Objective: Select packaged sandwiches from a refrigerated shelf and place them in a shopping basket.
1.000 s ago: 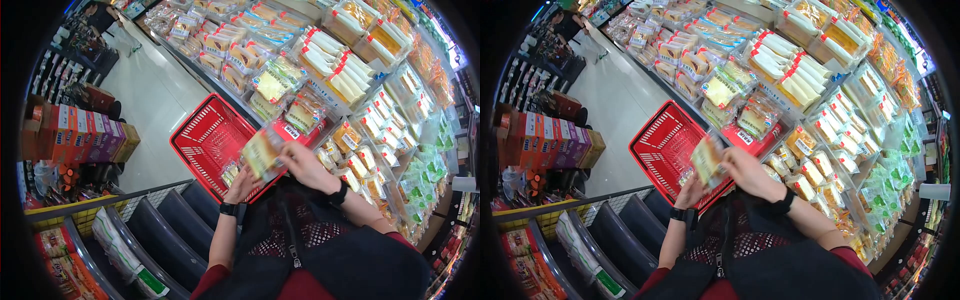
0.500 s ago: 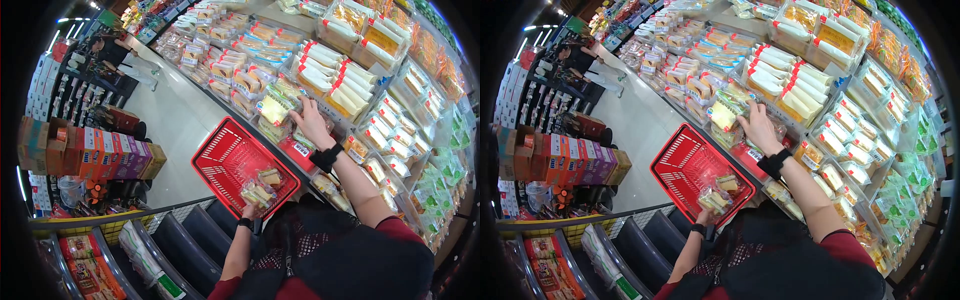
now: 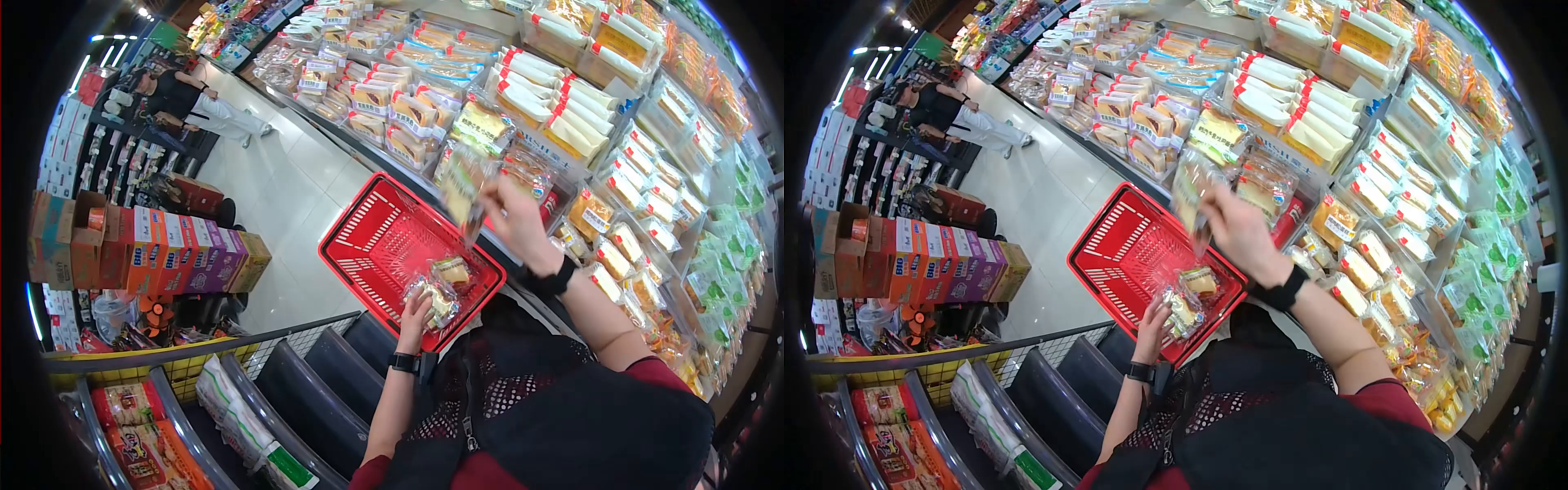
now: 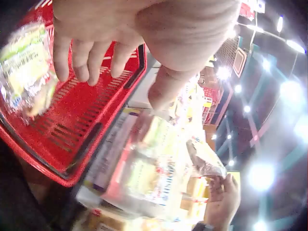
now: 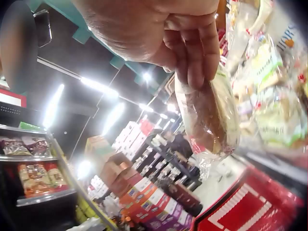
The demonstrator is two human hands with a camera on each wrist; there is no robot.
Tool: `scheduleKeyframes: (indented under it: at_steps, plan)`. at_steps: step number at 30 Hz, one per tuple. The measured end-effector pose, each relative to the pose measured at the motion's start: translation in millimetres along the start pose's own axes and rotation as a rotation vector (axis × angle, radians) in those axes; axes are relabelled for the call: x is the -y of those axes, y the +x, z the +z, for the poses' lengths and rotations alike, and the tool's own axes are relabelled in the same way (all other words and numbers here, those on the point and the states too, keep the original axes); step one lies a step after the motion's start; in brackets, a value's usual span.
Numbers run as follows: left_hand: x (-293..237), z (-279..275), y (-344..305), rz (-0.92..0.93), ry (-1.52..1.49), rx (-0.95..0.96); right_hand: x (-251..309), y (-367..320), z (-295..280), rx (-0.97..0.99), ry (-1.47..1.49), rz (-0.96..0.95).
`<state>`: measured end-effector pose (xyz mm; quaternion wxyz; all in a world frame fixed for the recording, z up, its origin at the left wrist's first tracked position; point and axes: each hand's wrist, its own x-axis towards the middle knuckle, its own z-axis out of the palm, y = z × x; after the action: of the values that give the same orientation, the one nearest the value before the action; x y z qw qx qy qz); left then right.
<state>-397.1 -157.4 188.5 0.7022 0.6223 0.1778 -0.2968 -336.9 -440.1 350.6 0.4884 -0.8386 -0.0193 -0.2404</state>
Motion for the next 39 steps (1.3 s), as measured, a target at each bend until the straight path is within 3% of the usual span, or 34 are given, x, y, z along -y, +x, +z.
scheduleKeyframes:
  at_steps: [1,2,4,5,7,8,11,13,15,18,21,23,25,26,29,31,33,35,37,39]
  plan:
    - [-7.7,5.8,-1.6,0.071,-0.092,0.145,7.6,-16.7,3.7,0.040,0.049,-0.001]
    - [-13.3,10.8,-1.2,0.067,-0.096,0.151,17.6,-32.5,6.3,0.126,0.134,0.093]
    - [-21.2,18.8,2.4,-0.008,-0.618,0.532,19.0,-61.4,20.1,0.232,0.181,0.139]
    - [-20.2,19.8,5.4,-0.009,-0.621,0.535,10.0,-75.1,28.8,0.321,0.242,0.143]
    - [-11.2,18.9,18.3,-0.045,-0.617,0.405,-6.1,-84.5,37.2,0.476,0.150,0.053]
    - [-2.6,17.1,26.5,-0.049,-0.611,0.251,-12.9,-83.1,32.1,0.457,0.086,0.070]
    - [26.9,-12.6,43.8,-0.129,-0.535,0.070,-32.4,-49.8,-1.6,0.280,-0.151,0.274]
    - [41.9,-27.6,52.8,-0.140,-0.430,0.009,-73.6,-32.3,-22.7,0.049,-0.468,0.018]
    - [57.0,-37.2,64.3,-0.143,-0.328,-0.054,-93.3,-13.1,-40.4,0.003,-0.687,0.041]
    - [97.7,-57.7,89.9,-0.291,0.006,-0.102,-119.4,1.0,-50.0,0.059,-0.827,0.107]
    - [119.8,-54.6,92.3,-0.354,0.138,-0.224,-126.1,9.9,-44.2,0.089,-0.824,0.216]
    - [138.3,-68.4,100.0,-0.350,0.201,-0.165,-134.4,11.9,-44.2,0.122,-0.825,0.233]
    - [149.1,-73.9,98.6,-0.285,0.336,-0.342,-143.1,13.1,-44.7,0.154,-0.828,0.250]
    - [152.2,-77.9,101.8,-0.290,0.338,-0.344,-147.6,13.5,-44.7,0.151,-0.819,0.221]
    - [153.0,-87.4,97.8,-0.157,0.357,-0.409,-139.6,11.5,-46.0,0.119,-0.762,0.178]
    - [110.0,-60.0,83.3,-0.077,0.432,-0.488,-134.3,13.1,-47.5,0.086,-0.720,0.165]
    - [78.9,-36.0,74.9,-0.148,0.390,-0.468,-136.3,11.8,-48.2,0.132,-0.563,0.247]
    - [62.4,-21.5,75.8,-0.079,0.460,-0.432,-135.3,6.5,-47.8,0.165,-0.462,0.258]
    - [32.6,3.6,71.0,-0.080,0.443,-0.316,-115.6,8.2,-52.0,0.199,-0.281,0.177]
    - [9.2,24.2,68.8,-0.038,0.381,-0.074,-85.4,9.4,-51.5,0.207,-0.133,0.076]
